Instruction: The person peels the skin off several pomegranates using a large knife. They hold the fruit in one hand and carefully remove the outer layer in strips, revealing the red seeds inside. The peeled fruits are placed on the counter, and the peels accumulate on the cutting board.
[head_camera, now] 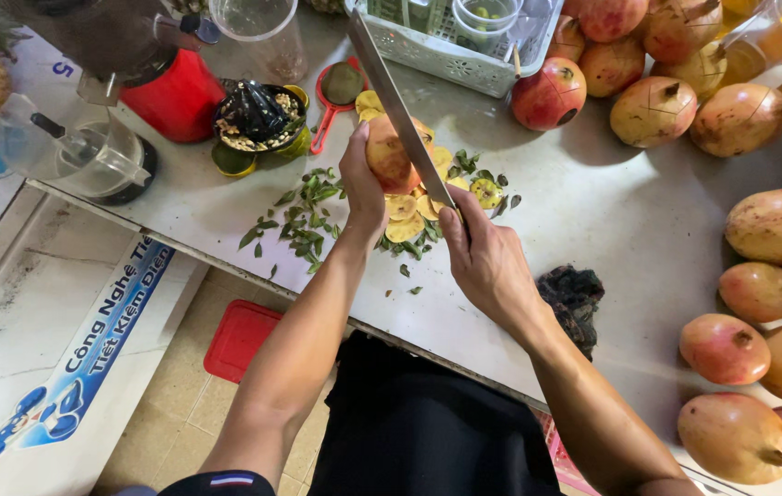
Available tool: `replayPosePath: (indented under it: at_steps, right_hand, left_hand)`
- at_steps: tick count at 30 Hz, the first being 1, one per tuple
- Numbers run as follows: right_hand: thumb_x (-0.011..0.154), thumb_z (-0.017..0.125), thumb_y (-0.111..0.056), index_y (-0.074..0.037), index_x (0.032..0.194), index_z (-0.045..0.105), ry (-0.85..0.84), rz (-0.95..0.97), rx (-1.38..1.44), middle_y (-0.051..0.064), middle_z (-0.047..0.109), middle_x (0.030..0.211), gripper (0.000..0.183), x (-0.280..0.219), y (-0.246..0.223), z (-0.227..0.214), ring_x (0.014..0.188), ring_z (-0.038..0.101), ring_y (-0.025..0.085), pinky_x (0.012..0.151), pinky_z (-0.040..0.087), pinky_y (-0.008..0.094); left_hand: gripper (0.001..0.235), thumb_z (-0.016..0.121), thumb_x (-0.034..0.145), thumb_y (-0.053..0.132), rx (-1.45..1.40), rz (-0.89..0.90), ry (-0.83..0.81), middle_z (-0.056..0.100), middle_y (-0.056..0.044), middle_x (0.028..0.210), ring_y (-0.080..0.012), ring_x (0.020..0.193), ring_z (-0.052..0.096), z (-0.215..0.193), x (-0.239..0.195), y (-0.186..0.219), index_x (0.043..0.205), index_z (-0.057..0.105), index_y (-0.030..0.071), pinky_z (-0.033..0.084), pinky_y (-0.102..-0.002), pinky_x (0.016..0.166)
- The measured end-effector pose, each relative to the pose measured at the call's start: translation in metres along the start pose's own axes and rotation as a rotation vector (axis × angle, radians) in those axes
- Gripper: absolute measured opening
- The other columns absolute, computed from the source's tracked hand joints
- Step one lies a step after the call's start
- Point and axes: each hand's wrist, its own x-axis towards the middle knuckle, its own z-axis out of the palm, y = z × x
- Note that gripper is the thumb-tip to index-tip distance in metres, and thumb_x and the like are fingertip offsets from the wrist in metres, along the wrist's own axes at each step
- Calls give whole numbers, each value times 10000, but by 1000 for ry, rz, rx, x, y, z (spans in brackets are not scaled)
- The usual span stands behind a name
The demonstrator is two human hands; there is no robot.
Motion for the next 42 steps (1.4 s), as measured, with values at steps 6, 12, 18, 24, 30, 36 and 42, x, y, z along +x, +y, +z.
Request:
replayPosePath:
  at_steps: [6,12,18,24,30,36,42]
  right_hand:
    - [1052,490,-321,-122,1347,561,-53,67,-29,204,603,597,362,-8,3,-4,568,640,426,559,462,509]
    - [1033,489,-321,-121,1369,538,-152,131,-55,192,568,547,394,-39,13,-13,515,618,393,552,465,478]
    - [1028,475,-314,-150,1386,553,-155,219,-13,163,557,546,401,-47,16,-28,477,605,323,548,486,440]
    - [1052,482,-294,-113,1382,568,-30,67,12,172,576,616,387,-32,10,-24,533,609,336,578,485,430]
    - [1050,500,-318,-105,1345,590,-20,83,18,170,602,627,375,-18,3,-16,543,635,337,578,492,430]
    - [1046,503,-329,-114,1349,596,-38,104,-2,180,595,608,383,-14,2,-17,531,627,353,574,486,441]
    - [1049,494,-331,-121,1353,590,-47,101,-18,183,597,604,382,-13,2,-18,543,628,371,577,480,460]
  left_hand:
    - [362,502,1052,342,47,126,45,681,-70,1051,-159,953,688,-8,11,1,1117,654,19,557,-336,869]
    - [476,543,979,442,26,73,209,718,-99,1089,-206,959,740,-13,44,28,1177,657,24,615,-354,830]
    - [719,506,836,649,7,-162,-90,723,-126,1078,-268,873,751,-22,41,65,1238,615,62,555,-378,608]
    - [853,427,813,843,-99,-248,-45,686,-137,914,-238,583,610,-4,26,56,1186,635,104,422,-332,402]
    - [529,450,919,657,16,-295,36,692,-10,892,-141,643,671,11,10,53,1117,626,200,393,-288,409]
    - [500,425,975,623,67,-202,-127,649,-19,731,-131,485,584,13,4,53,1012,613,160,335,-265,340]
    - [532,400,967,633,71,-233,-119,653,-27,702,-130,448,570,16,6,51,991,617,147,325,-258,324]
